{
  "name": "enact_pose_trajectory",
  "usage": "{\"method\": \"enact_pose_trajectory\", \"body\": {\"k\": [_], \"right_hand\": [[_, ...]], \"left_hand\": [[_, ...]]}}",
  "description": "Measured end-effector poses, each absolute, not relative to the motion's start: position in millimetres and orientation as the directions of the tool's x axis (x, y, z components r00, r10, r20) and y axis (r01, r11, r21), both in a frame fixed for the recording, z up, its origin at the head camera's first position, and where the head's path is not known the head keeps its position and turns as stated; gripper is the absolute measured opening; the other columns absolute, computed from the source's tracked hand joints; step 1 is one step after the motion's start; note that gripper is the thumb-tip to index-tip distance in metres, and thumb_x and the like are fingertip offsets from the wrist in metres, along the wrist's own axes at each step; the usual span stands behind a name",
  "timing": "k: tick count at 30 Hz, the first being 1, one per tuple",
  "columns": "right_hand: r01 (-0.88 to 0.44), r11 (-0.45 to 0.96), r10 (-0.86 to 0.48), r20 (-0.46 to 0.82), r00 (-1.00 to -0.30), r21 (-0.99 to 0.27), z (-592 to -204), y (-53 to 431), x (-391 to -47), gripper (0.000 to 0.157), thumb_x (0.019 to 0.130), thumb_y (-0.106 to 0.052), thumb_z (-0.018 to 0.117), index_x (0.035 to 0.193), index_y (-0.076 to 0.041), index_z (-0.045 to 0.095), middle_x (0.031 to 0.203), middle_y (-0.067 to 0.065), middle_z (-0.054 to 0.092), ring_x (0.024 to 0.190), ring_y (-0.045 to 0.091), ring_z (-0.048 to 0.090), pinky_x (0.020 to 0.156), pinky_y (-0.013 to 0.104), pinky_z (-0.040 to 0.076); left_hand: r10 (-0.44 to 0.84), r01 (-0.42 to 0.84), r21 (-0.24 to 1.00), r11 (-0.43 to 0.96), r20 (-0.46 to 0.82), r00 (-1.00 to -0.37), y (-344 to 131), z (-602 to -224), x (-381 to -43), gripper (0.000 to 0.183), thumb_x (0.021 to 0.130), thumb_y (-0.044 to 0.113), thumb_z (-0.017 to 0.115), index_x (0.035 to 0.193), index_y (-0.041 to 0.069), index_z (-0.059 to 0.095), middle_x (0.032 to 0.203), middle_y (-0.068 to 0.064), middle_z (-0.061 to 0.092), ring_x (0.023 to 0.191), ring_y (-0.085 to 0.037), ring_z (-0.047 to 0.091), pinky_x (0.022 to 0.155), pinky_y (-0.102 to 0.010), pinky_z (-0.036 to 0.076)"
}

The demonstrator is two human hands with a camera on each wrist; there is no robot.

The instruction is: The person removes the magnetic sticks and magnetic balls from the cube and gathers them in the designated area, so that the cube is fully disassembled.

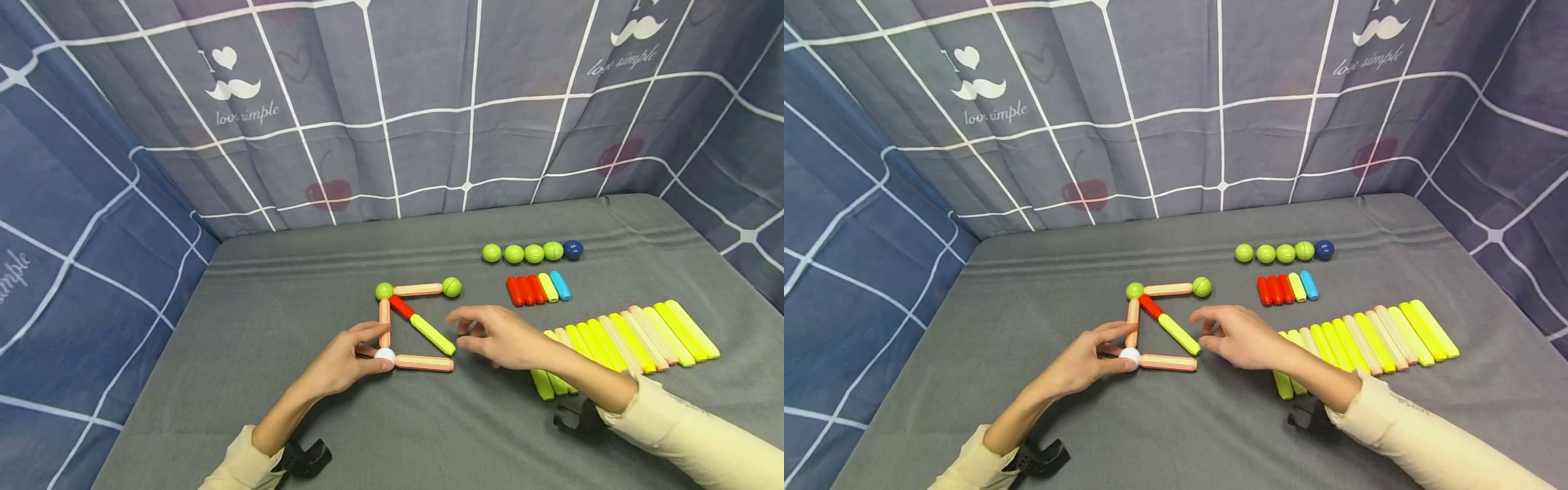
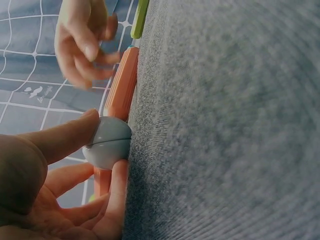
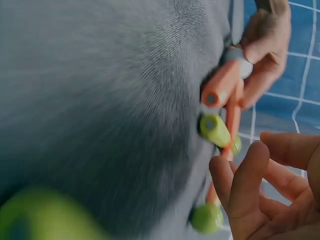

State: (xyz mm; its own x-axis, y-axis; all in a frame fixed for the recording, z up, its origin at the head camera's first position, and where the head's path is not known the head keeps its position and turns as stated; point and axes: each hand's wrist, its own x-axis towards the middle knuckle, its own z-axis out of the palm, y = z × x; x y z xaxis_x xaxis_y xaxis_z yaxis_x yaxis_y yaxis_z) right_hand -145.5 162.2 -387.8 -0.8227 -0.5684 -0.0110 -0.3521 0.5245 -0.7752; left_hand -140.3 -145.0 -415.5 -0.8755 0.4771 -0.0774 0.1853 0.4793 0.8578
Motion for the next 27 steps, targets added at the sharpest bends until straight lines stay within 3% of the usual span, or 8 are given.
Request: {"method": "enact_pose_trajectory", "body": {"k": [8,15,27], "right_hand": [[-0.438,0.595,-0.582,0.014,-0.813,-0.674,-400.4,122.8,-170.2,0.037,0.086,-0.010,0.075,0.122,-0.009,0.066,0.088,-0.003,0.064,0.069,0.009,0.055,0.063,0.030,0.047],[-0.488,0.659,-0.591,0.008,-0.807,-0.573,-402.9,106.7,-180.9,0.048,0.078,0.000,0.073,0.125,-0.008,0.065,0.066,-0.005,0.053,0.058,0.009,0.047,0.054,0.028,0.039],[-0.431,0.600,-0.583,0.001,-0.813,-0.674,-405.7,112.1,-182.0,0.050,0.081,0.004,0.066,0.130,-0.003,0.062,0.071,-0.002,0.056,0.052,0.009,0.046,0.050,0.025,0.037]], "left_hand": [[0.500,0.197,0.872,0.448,-0.062,-0.864,-143.2,-415.3,-141.4,0.063,0.087,0.018,0.078,0.142,0.002,0.051,0.145,-0.016,0.046,0.102,-0.025,0.061,0.086,-0.037,0.051],[0.498,0.205,0.865,0.458,-0.059,-0.865,-144.4,-415.5,-141.6,0.063,0.088,0.019,0.078,0.142,0.002,0.051,0.145,-0.016,0.046,0.104,-0.027,0.061,0.088,-0.041,0.051],[0.479,0.186,0.860,0.475,-0.075,-0.875,-144.4,-415.5,-141.1,0.063,0.087,0.019,0.079,0.142,0.003,0.052,0.145,-0.016,0.046,0.106,-0.028,0.061,0.089,-0.041,0.051]]}}
